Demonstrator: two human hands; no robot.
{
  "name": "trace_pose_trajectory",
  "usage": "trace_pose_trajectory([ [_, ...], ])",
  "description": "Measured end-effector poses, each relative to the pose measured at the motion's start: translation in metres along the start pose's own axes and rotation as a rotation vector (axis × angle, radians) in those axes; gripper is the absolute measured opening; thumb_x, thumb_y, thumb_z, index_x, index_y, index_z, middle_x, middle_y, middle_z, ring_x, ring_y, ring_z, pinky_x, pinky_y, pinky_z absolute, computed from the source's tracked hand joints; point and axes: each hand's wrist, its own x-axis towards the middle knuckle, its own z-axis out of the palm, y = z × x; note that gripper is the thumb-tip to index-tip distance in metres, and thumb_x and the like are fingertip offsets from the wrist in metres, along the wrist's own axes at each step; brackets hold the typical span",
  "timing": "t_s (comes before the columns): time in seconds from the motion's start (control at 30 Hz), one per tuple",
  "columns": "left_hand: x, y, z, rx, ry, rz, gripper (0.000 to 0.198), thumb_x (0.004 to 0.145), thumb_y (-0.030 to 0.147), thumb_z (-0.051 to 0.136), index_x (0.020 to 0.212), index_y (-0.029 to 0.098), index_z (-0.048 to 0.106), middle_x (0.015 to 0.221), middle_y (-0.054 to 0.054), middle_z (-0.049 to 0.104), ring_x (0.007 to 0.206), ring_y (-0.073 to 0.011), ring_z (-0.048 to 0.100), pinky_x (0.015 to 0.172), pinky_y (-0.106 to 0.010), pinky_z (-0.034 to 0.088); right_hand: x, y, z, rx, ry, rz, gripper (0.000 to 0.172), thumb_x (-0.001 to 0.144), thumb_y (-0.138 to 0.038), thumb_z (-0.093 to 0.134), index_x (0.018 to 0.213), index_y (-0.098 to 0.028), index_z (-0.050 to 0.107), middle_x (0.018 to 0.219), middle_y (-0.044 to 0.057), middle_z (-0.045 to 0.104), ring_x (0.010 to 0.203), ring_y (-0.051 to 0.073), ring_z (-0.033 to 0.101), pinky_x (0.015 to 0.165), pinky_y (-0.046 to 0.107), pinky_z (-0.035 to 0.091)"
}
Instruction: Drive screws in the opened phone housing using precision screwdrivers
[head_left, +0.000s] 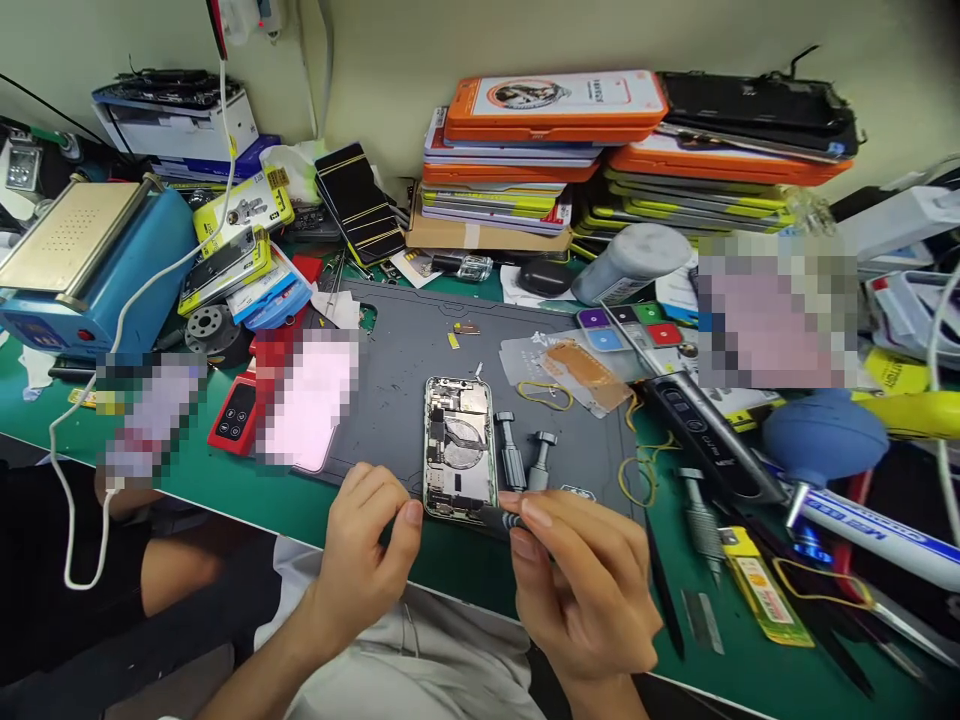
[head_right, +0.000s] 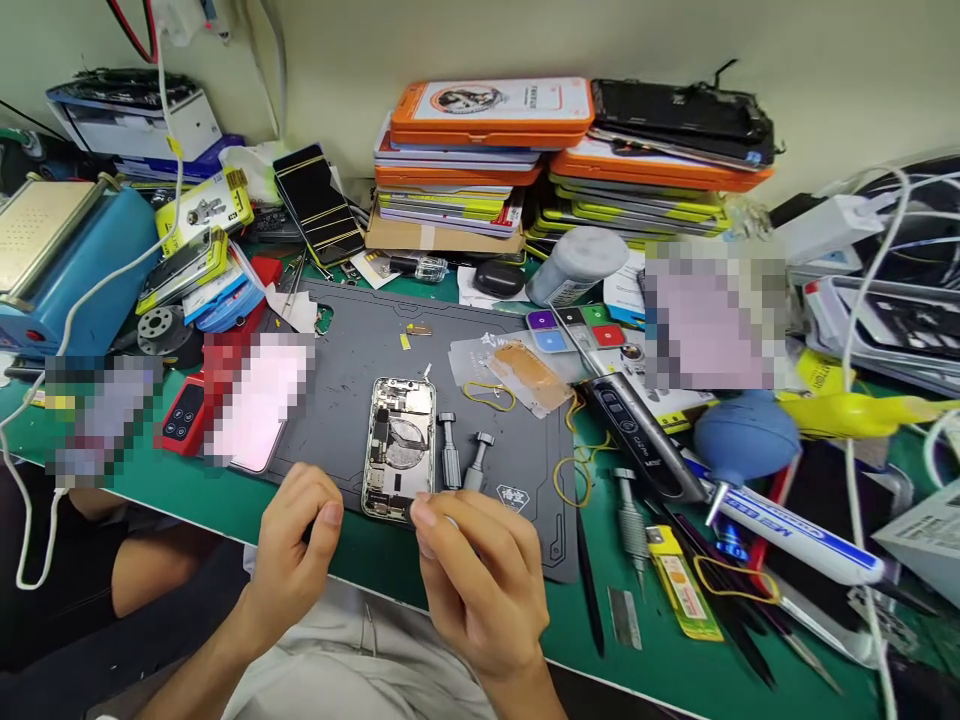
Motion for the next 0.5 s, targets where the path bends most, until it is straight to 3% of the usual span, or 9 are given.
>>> trace_pose_trajectory([
  [0.1,-0.0033,-0.0034,-0.0003,-0.079,-0.006,0.005,0.038,0.118,0.023,0.044,0.080,0.024,0.040,0.068,0.004,0.046,0.066,-0.0139,0.044,0.064,-0.029,0.036,-0.0021,-0.0001,0.0000,0.009,0.007,-0.008,0.061,0.093,0.007,0.071,0.148,-0.019,0.071,0.102,0.006,0.082,0.090,0.023,0.078,0.079,0.038,0.063],
  [0.23,-0.0070,-0.0069,-0.0008,-0.141,-0.037,0.027,0.037,0.120,0.029,0.042,0.083,0.024,0.045,0.068,0.005,0.049,0.062,-0.0119,0.045,0.062,-0.026,0.036,-0.0018,0.0003,0.0001,0.002,0.003,-0.017,0.061,0.094,0.005,0.070,0.150,-0.020,0.070,0.100,0.006,0.082,0.088,0.023,0.077,0.076,0.039,0.063],
  [0.37,-0.0083,-0.0068,-0.0025,-0.166,-0.144,0.007,0.033,0.120,0.032,0.042,0.089,0.024,0.051,0.064,0.008,0.048,0.052,-0.0093,0.042,0.055,-0.025,0.032,-0.0009,0.0016,0.0000,-0.008,-0.020,-0.031,0.065,0.096,0.004,0.069,0.155,-0.022,0.066,0.101,0.006,0.082,0.091,0.023,0.078,0.078,0.038,0.064],
  [0.5,-0.0033,-0.0035,-0.0051,-0.133,-0.245,-0.014,0.036,0.120,0.037,0.049,0.090,0.022,0.061,0.066,0.005,0.062,0.054,-0.0087,0.052,0.056,-0.023,0.035,-0.0021,0.0036,0.0001,-0.014,-0.033,-0.038,0.065,0.097,0.000,0.070,0.157,-0.022,0.063,0.102,0.006,0.083,0.092,0.025,0.079,0.077,0.039,0.065],
])
